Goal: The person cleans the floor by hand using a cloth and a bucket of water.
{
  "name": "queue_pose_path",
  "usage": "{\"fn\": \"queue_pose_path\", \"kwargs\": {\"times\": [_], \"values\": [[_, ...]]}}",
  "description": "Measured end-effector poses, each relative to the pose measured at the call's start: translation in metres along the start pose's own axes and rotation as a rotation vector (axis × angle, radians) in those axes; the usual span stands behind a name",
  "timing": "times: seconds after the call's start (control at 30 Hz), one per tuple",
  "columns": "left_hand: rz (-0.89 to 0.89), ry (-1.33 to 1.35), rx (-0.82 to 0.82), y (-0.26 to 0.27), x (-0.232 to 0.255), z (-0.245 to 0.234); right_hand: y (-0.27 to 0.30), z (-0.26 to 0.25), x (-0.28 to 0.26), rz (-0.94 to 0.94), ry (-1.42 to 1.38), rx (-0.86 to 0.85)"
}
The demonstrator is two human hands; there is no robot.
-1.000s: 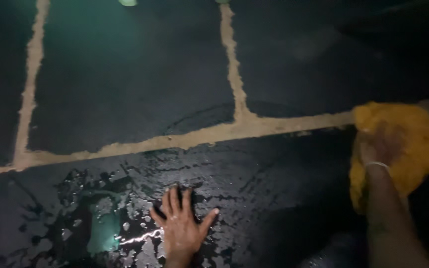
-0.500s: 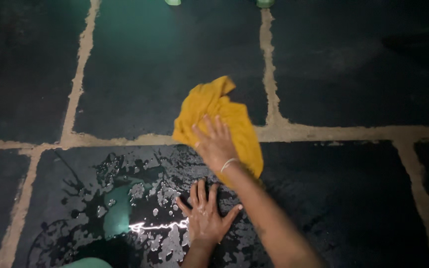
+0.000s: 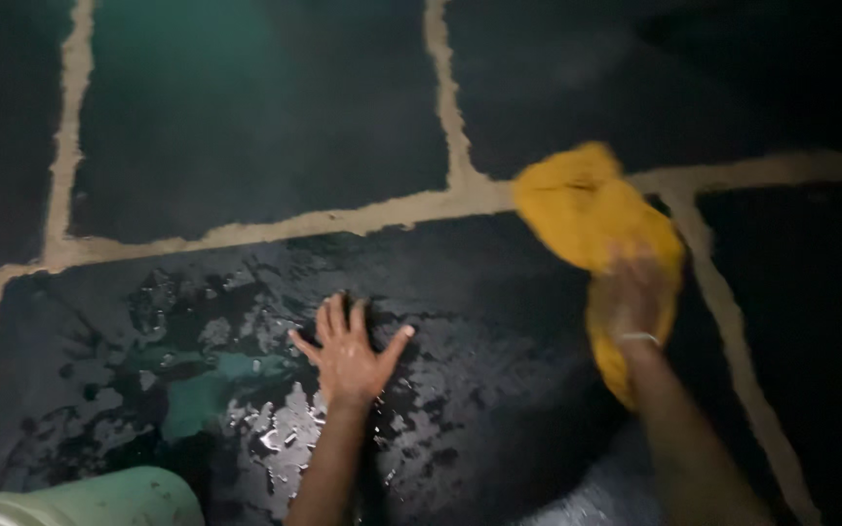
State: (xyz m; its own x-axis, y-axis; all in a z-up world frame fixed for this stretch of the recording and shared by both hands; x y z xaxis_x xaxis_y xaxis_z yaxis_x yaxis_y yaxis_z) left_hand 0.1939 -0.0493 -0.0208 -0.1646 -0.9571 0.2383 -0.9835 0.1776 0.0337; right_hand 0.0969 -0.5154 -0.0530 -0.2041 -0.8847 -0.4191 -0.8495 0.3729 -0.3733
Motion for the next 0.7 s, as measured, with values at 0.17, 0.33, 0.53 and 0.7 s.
{"fn": "queue_pose_path", "kwargs": {"times": [0.17, 0.33, 0.53, 0.7], "values": [[0.06, 0.157, 0.217, 0.024, -0.011, -0.008, 0.173, -0.133, 0.083, 0.07, 0.343, 0.199], [0.058, 0.13, 0.126, 0.076, -0.035, 0.005, 0.334, -0.23, 0.073, 0.354, 0.453, 0.236], [0.012, -0.082, -0.307, 0.129, -0.059, 0.031, 0.403, -0.246, 0.06, 0.546, 0.54, 0.251], [0.057, -0.311, -0.739, 0.133, -0.042, 0.028, 0.337, -0.189, 0.04, 0.347, 0.855, 0.335]]}}
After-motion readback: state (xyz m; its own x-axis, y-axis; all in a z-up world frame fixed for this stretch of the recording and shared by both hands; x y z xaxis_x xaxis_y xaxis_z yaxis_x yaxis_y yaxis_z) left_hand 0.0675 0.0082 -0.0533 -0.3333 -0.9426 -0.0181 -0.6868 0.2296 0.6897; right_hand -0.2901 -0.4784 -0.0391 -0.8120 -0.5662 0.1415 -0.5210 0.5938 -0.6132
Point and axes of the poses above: each hand's wrist, its own y-axis away from the middle knuckle, its own z-axis out of the palm, x = y × z, the point moved 10 cm from there along -y, towards the middle knuckle, and after that the axes turned 8 degrees about -y, right-handed, at the moved point
